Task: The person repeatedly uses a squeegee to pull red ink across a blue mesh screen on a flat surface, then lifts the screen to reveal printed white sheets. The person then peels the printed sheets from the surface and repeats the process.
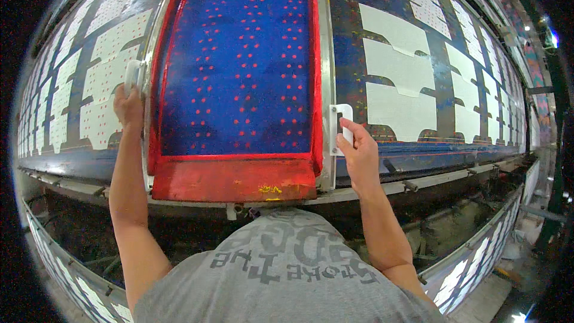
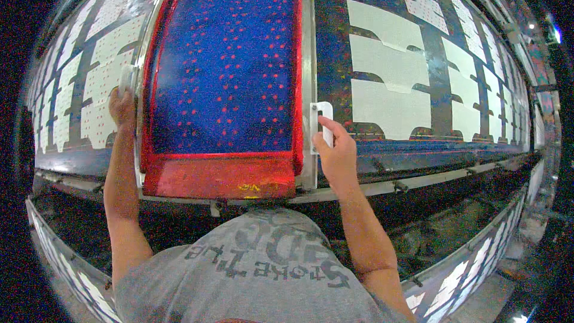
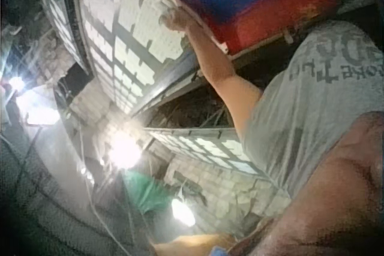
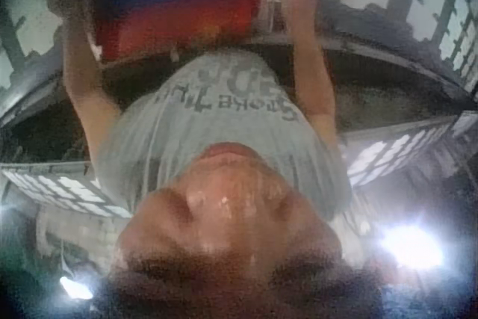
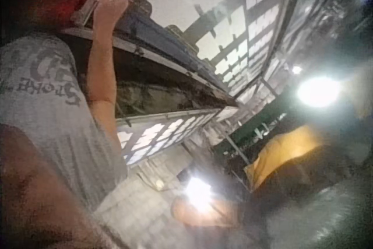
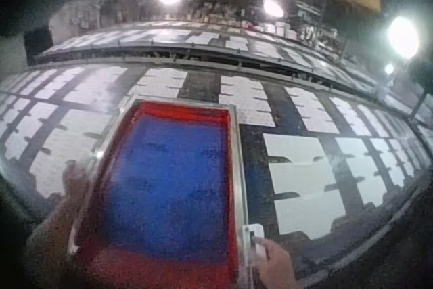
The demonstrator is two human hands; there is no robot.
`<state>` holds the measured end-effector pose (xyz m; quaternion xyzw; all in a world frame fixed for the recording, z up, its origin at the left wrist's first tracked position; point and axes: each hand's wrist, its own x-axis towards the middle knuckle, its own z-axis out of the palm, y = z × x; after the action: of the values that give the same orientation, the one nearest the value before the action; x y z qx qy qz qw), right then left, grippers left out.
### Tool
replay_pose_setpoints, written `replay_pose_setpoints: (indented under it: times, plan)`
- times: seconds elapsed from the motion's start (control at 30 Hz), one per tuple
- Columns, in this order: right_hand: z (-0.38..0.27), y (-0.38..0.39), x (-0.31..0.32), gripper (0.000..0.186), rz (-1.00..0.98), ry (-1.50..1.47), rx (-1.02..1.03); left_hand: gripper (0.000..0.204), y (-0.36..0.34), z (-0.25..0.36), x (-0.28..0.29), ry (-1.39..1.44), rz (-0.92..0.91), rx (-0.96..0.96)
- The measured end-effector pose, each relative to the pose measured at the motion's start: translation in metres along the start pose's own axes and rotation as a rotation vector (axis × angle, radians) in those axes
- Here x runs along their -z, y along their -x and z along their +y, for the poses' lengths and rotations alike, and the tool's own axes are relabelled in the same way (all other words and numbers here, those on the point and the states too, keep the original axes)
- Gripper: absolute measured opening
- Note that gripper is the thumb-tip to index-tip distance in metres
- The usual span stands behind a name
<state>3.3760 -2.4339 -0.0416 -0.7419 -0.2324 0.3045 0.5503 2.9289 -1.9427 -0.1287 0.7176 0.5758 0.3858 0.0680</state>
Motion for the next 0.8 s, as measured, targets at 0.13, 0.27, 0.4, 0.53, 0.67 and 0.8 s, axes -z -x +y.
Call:
replay_pose_setpoints:
  times: [0.13,0.27,0.4,0.53,0.67,0.8]
  plan:
    - [-0.016,-0.009,-0.004,0.038,-0.002,0.073,0.012,0.034,-0.027,-0.061,-0.015,-0.518,0.218,-0.874]
    - [-0.038,0.003,0.004,0.038,0.002,0.103,0.039,0.038,-0.024,-0.072,-0.018,-0.075,-0.106,-0.294]
    - [-0.071,0.011,0.023,0.036,-0.049,0.101,0.166,0.039,-0.028,-0.037,-0.002,0.089,-0.166,0.042]
    - [-0.084,0.0,0.047,0.036,-0.007,0.145,0.266,0.042,-0.041,-0.002,0.0,0.118,-0.242,0.121]
    - [-0.069,-0.026,0.107,0.037,0.066,0.329,0.293,0.042,-0.027,0.051,-0.023,0.232,-0.21,0.012]
    - [-0.047,-0.049,0.187,0.035,0.12,0.392,0.289,0.042,0.023,0.157,-0.058,0.508,-0.177,0.159]
